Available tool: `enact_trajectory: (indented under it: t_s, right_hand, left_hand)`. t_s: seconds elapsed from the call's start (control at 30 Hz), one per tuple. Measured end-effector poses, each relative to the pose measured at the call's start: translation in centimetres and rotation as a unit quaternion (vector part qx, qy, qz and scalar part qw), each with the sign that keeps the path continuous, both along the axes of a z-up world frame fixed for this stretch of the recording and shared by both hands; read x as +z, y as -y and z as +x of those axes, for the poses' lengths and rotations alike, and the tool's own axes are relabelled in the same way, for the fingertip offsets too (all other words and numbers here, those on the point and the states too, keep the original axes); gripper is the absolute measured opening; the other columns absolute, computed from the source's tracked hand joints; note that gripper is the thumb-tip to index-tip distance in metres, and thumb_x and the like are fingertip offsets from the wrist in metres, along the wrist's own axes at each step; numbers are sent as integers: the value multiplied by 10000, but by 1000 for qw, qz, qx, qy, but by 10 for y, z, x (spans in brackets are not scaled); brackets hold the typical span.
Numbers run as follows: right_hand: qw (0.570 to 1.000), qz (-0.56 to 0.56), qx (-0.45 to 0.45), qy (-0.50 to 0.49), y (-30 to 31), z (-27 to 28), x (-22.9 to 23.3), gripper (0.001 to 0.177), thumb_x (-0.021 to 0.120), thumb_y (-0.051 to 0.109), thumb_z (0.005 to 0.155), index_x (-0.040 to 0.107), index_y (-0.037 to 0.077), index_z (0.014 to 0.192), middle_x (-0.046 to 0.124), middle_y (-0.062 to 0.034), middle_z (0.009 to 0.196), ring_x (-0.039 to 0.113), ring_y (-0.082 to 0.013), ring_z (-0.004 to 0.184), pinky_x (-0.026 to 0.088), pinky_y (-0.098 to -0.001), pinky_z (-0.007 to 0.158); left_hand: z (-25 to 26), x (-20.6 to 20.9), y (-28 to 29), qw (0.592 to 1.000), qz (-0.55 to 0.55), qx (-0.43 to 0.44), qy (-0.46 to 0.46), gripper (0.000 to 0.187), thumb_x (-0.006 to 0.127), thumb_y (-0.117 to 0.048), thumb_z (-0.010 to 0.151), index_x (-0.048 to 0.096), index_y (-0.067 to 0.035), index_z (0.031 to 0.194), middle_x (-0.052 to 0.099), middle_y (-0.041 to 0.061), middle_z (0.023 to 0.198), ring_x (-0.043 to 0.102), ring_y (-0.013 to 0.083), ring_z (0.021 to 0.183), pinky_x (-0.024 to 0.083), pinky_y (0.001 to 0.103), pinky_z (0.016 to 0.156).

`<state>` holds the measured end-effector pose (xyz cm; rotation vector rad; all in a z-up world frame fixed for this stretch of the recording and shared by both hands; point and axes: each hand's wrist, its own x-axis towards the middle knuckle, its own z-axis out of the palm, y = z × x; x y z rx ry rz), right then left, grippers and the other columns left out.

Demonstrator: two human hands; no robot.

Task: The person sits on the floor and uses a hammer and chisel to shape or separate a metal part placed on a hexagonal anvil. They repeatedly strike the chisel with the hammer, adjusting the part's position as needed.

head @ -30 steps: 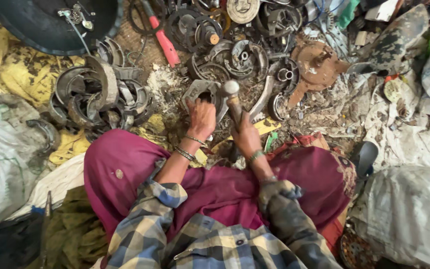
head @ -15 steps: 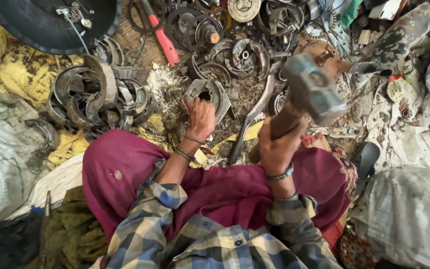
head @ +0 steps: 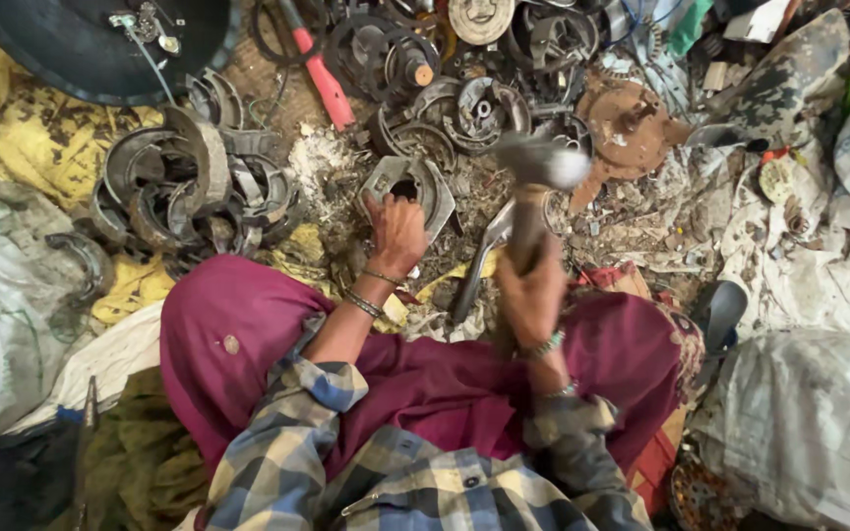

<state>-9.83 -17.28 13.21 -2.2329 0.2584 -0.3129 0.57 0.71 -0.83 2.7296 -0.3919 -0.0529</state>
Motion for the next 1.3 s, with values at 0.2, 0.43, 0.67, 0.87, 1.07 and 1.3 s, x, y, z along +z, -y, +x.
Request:
enact_trajectory:
  t_s: [0.2, 0.43, 0.67, 0.87, 1.07, 1.3]
  right_hand:
    - [959, 97, 23, 264, 3, 8, 25, 462, 683, 92, 1025, 320, 27, 1302, 650, -141, 999, 712, -207, 735, 654, -335, 635]
    - [969, -191, 39, -154, -13, 17, -85, 527, 688, 217, 936, 418, -26, 1318, 703, -252, 834, 699, -416, 714, 566, -496, 621]
    - [996, -64, 13, -62, 0, 3, -32, 604, 746, 189, 873, 458, -25, 1359, 730, -242, 915, 729, -318, 724, 588, -437, 630]
    - [967, -4, -32, 254, 0, 4, 30, 502, 746, 143, 998, 404, -12, 1330, 658, -130, 1002, 694, -211, 792, 610, -325, 701]
    - [989, -148, -15, 16, -2, 13, -53, 464, 734, 242, 1026, 446, 18, 1313, 733, -210, 953, 759, -311, 763, 647, -409, 654]
    - [985, -134, 59, -88, 2, 9, -93, 579, 714, 234, 908, 463, 11, 1380, 728, -276, 896, 717, -431, 767, 575, -498, 651]
  left_hand:
    - [4, 8, 3, 1000, 11, 0, -14, 275, 815, -300, 732, 793, -49, 842, 722, 195, 957, 632, 396, 1104, 226, 706, 1127]
    - [3, -9, 5, 998, -23, 21, 50, 98, 730, -147, 729, 775, -84, 788, 718, 165, 929, 639, 374, 1070, 238, 718, 1113]
    - [0, 3, 1, 996, -71, 18, 51, 294, 834, -310, 635, 768, -64, 781, 707, 182, 921, 622, 409, 1042, 230, 723, 1072]
    - [5, 14, 5, 999, 12, 19, -44, 131, 793, -196, 772, 773, -71, 805, 717, 146, 930, 631, 332, 1101, 195, 701, 1172]
    - [3, 8, 5, 1000, -19, 13, 9, 269, 812, -291, 731, 770, -28, 772, 715, 190, 893, 626, 381, 1047, 201, 705, 1102]
    - [5, -7, -1, 999, 7, 52, -2, 196, 815, -255, 764, 794, -63, 798, 729, 174, 850, 621, 396, 1087, 230, 703, 1141]
